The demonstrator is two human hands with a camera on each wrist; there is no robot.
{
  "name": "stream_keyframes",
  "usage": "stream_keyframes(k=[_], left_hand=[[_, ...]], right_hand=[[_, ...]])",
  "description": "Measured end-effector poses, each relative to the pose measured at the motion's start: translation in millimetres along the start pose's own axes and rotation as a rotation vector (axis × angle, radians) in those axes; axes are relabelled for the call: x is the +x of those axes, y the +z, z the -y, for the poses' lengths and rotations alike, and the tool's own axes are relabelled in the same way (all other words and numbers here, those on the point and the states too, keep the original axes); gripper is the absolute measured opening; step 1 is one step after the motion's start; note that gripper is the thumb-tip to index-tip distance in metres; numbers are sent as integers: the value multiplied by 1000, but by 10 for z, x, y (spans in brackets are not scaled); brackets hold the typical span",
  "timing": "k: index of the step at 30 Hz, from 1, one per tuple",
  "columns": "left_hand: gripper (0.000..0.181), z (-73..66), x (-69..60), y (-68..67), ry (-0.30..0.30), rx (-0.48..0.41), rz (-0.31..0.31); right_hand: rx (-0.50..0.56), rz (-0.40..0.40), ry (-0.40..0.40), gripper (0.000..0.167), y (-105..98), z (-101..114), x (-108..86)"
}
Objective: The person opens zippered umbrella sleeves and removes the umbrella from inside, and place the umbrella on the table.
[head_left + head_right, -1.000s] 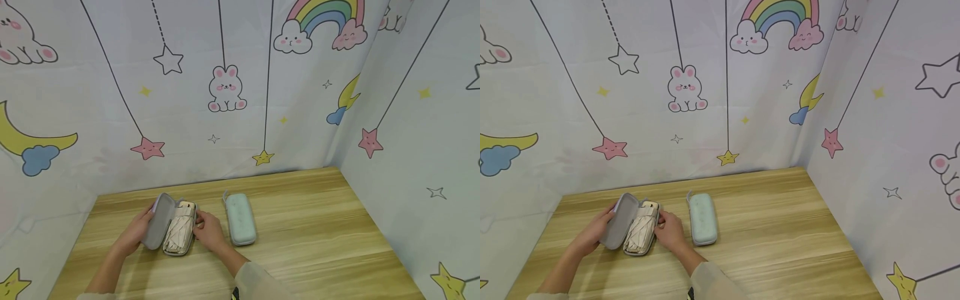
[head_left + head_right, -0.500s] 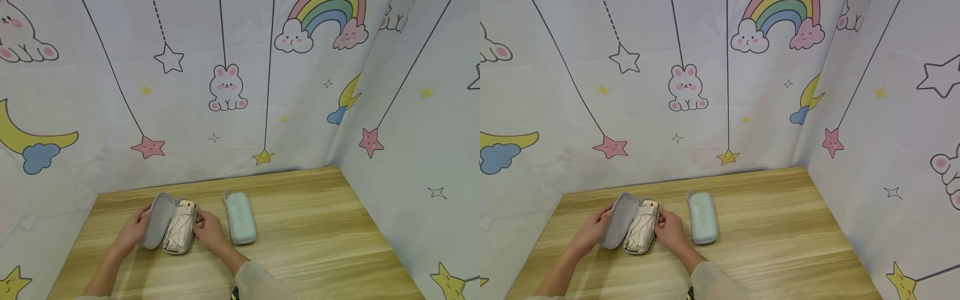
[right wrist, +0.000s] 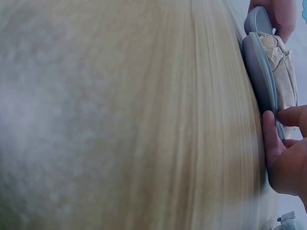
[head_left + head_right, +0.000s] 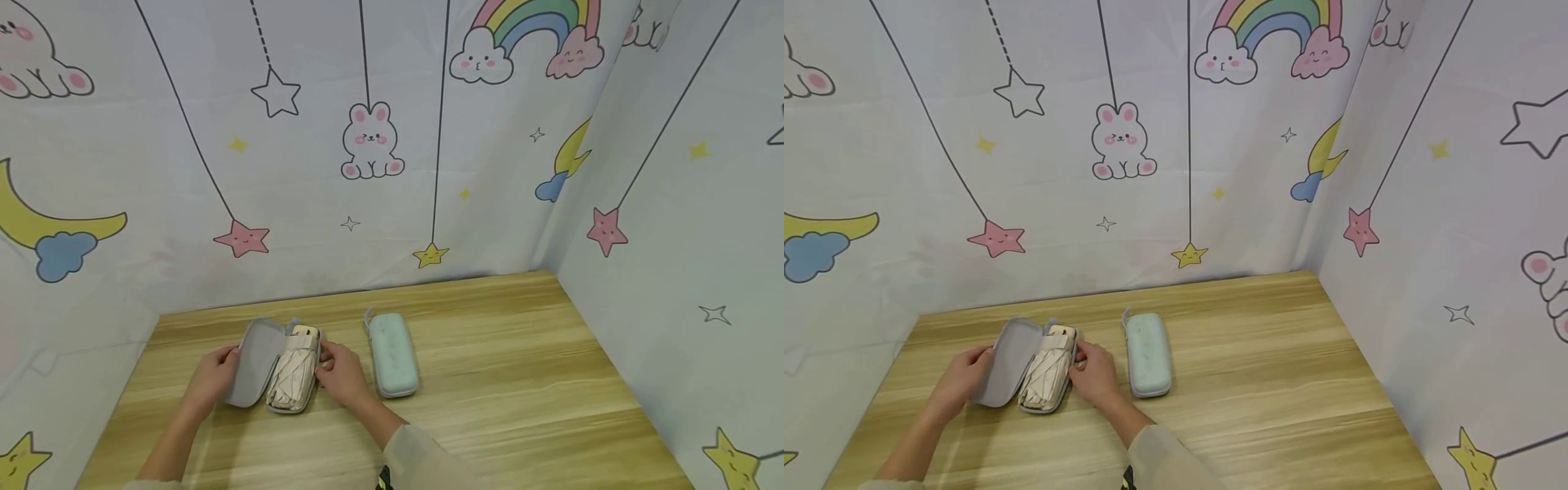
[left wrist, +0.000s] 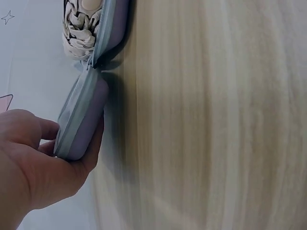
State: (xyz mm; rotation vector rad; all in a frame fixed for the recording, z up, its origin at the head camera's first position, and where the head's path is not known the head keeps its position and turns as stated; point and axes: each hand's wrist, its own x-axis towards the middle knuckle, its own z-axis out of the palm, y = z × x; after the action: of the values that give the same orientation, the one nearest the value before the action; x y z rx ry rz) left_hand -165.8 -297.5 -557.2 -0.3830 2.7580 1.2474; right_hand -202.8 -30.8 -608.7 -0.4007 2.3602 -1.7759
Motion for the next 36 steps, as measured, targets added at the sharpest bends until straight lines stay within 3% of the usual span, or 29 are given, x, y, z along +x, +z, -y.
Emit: stream_keyframes(k=[4, 10, 14, 20, 27, 36], left_hand=[[55, 52, -3, 17, 9, 24, 7], [48, 100, 24, 65, 38, 148, -82], [44, 110, 27, 84, 56, 202, -106], [46, 150, 15, 81, 18, 168, -86], [46, 220, 48, 83, 4, 128, -87], [46, 207, 28, 105, 7, 129, -90]], right_hand=[[-10, 4, -6, 55, -4, 6, 2], [-26, 4, -1, 52, 3, 20, -10], [-33, 1, -7, 52, 12, 11, -13], [-39, -8, -22, 51, 19, -5, -6], [-160, -44, -71, 46, 41, -9, -20], [-140, -71, -113, 35, -10, 102, -67]])
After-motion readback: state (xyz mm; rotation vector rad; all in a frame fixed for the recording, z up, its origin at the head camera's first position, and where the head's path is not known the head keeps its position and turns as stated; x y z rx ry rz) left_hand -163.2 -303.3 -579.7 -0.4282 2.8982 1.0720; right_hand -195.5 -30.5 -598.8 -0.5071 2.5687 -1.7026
